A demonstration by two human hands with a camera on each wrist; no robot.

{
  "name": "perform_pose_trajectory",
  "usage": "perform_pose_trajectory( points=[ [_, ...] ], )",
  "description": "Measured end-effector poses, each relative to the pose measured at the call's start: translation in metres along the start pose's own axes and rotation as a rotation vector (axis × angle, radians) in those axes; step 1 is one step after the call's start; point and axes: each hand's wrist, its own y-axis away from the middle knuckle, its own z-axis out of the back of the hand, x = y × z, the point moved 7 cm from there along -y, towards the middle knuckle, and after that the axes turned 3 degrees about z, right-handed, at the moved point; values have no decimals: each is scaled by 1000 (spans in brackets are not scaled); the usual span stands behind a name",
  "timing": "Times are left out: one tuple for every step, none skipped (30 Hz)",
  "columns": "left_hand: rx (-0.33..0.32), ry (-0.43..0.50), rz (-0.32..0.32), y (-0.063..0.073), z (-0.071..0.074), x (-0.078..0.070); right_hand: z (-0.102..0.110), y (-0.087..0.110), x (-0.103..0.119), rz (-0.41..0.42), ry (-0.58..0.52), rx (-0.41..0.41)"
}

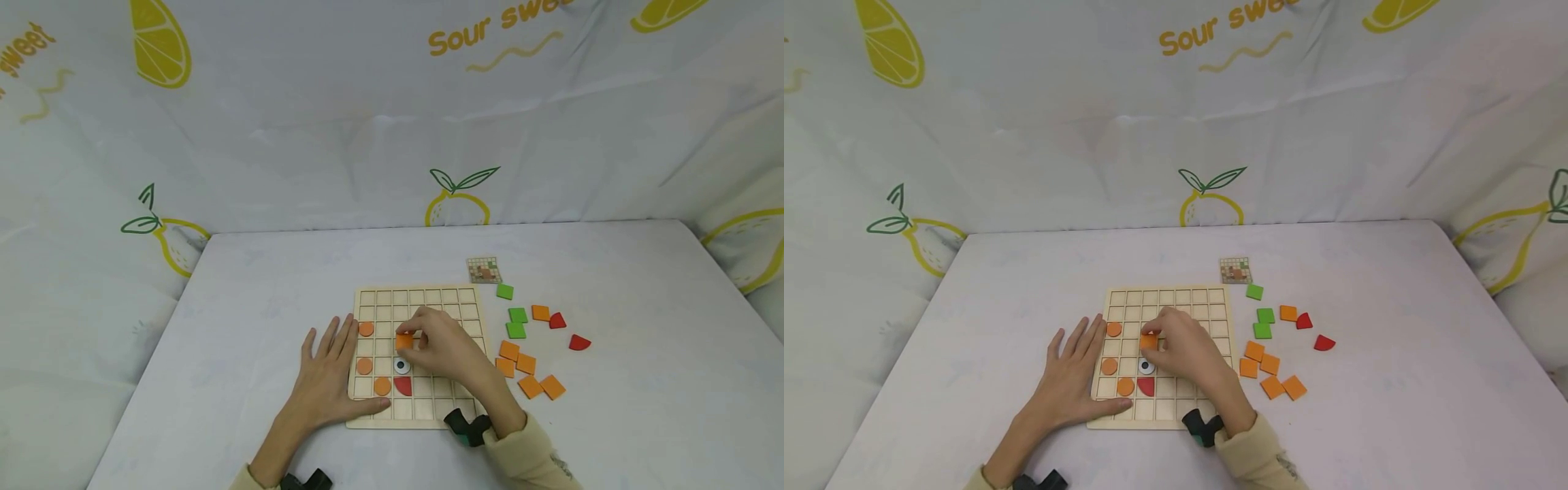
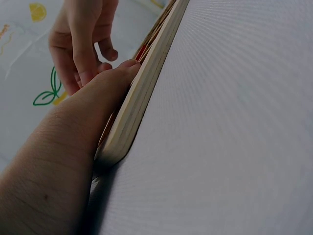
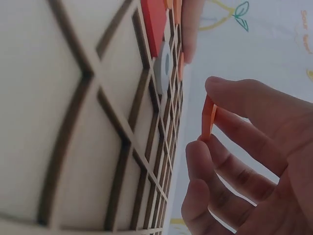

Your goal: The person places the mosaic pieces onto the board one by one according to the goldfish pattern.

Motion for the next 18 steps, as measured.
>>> perform_pose_trajectory(
  points=[
    [-1,-3,-1,0,0,0,-2,0,0,0,6,2],
    [-2,-3,-2,0,0,0,-3,0,0,1,8,4],
    [-3,-3,-2,0,0,0,-5,-1,1,2,11,6],
    [-3,-3,-3,0,0,0,-6,-1,1,3,13,7],
    [-3,-1,-3,1,0,0,-8,-2,2,4,14,7],
    [-5,1,-5,1,0,0,-9,-2,2,-2,14,7],
    [-5,4,-6,1,0,0,-10,-2,3,-1,16,6],
    [-6,7,-7,1,0,0,-10,-3,4,1,17,7],
    [-9,9,-8,1,0,0,-11,-3,4,2,18,6],
    [-12,10,-10,1,1,0,-12,-3,5,3,17,6],
    [-17,11,-13,1,1,0,-12,-3,5,3,18,6],
    [-24,13,-16,1,2,-1,-13,-3,6,2,20,5],
    [-30,15,-18,1,2,-1,-13,-4,6,-1,20,4],
    [-36,15,-21,1,2,-1,-13,-4,6,-6,23,3],
    [-43,16,-25,1,3,-2,-13,-3,5,-10,26,0],
    [-46,16,-27,1,3,-2,-13,-3,5,-17,31,-3],
    [-48,15,-29,1,3,-2,-13,-3,5,-23,36,-7],
    [-48,12,-29,1,3,-2,-13,-3,4,-29,42,-10]
  ],
)
